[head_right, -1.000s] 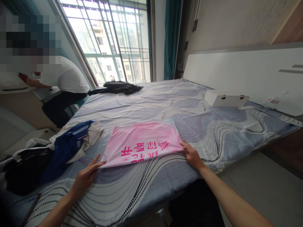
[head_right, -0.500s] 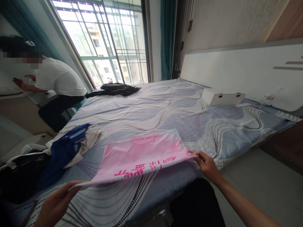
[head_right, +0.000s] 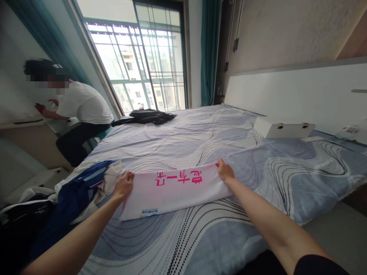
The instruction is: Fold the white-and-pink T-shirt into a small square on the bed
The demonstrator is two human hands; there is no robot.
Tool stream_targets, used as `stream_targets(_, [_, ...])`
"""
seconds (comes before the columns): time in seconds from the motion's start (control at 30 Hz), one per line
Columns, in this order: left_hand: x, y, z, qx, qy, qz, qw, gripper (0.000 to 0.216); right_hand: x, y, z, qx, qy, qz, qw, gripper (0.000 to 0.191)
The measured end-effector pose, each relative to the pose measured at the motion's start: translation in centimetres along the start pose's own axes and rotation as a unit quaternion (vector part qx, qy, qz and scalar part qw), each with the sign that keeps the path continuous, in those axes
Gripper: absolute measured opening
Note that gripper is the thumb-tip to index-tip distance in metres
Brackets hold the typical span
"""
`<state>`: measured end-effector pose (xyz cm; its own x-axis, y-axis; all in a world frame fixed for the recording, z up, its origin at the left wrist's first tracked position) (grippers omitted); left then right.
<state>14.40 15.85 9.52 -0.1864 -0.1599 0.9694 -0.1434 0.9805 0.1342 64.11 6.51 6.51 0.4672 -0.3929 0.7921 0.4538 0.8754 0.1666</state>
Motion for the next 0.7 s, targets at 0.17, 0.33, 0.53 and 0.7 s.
stream_targets(0.17, [-4.1,-2.1,-7.5,-0.084,0.018,-0.057,0.995,0.058,-5.4,-2.7,6.6,0.053,-0.042,-0.031,0.997,0.051])
stream_targets(0.33, [-9.5,-7.7,-14.9,-0.326,0.014,0.018,0.945,0.058,-13.9,-9.4,14.6,0.205,-0.027,0.150,0.967,0.059])
stream_targets(0.53, [-9.8,-7.5,-12.4,-0.248,0.078,0.053,0.964,0.060,-13.7,-8.9,12.8,0.147,-0.053,0.166,0.974,0.060])
stream_targets(0.7, [-8.7,-5.9,-8.2,-0.186,0.095,0.069,0.976,0.064,-10.5,-6.4,6.9,0.069,-0.107,0.149,0.981,0.066])
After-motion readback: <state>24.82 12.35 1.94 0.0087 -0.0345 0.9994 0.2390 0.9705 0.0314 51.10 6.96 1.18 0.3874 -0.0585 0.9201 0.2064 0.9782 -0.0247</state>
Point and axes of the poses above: each hand's wrist, its own y-axis towards the middle knuckle, its own x-axis out of the back of the hand, z = x × y, the point moved 3 cm from there along y, towards the middle knuckle, and after that the axes turned 11 degrees about y, right-handed, at the moved point
